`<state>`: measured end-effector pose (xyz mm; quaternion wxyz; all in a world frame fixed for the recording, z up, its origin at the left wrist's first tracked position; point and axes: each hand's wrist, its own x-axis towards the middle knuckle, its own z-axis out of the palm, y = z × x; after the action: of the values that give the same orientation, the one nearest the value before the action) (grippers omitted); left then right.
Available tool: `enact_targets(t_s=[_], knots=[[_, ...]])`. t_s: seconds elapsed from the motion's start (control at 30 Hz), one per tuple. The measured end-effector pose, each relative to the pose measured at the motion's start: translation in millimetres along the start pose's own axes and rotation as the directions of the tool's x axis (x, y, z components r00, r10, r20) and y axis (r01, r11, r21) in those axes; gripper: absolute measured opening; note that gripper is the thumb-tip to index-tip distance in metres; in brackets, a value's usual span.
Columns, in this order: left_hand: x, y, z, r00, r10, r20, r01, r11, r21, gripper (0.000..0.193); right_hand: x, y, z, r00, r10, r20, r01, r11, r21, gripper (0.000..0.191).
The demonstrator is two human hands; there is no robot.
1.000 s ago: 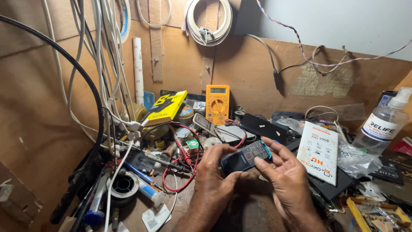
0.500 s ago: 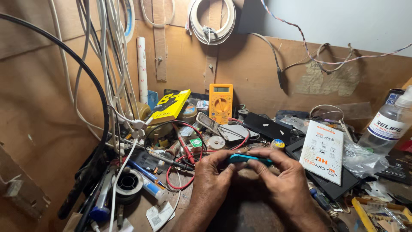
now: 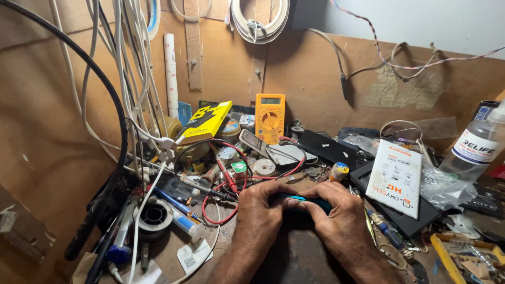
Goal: The person assembles a small blue remote control by hand. They place the internal circuit board into the case, align the halves, and press the edges to snap the case together. The person then rotates the remote to inspect the seams and buttons before setting it down.
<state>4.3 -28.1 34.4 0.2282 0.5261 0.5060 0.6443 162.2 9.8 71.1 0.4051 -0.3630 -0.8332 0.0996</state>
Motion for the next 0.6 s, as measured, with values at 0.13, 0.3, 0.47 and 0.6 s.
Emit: enact_targets(t_s=[0.13,0.3,0.47,0.6], knots=[[-0.5,2.4,0.4,1.0,0.018,0.017,-0.019,0.998,0.058,0.019,-0.9,1.1,1.4,1.0,-0.013,0.019,0.013,1.0,0.006,0.015],[-3.8,3.7,1.8,1.0,0.023,-0.02,-0.022,0.999,0.04,0.02,0.8,5.8,1.9,0.999,-0.031,0.032,0.03,0.999,0.019,0.018],[3.3,-4.3,-6.9,0.99,-0.142,0.018,0.143,0.985,-0.097,0.02,0.3,6.4,1.6,0.999,0.035,0.003,-0.035,0.997,0.071,0.02],[5.4,-11.1,-8.1,0.981,-0.184,0.061,0.19,0.974,-0.125,0.016,1.1,2.1,-2.0,0.991,0.113,0.076,-0.119,0.989,0.084,0.022]])
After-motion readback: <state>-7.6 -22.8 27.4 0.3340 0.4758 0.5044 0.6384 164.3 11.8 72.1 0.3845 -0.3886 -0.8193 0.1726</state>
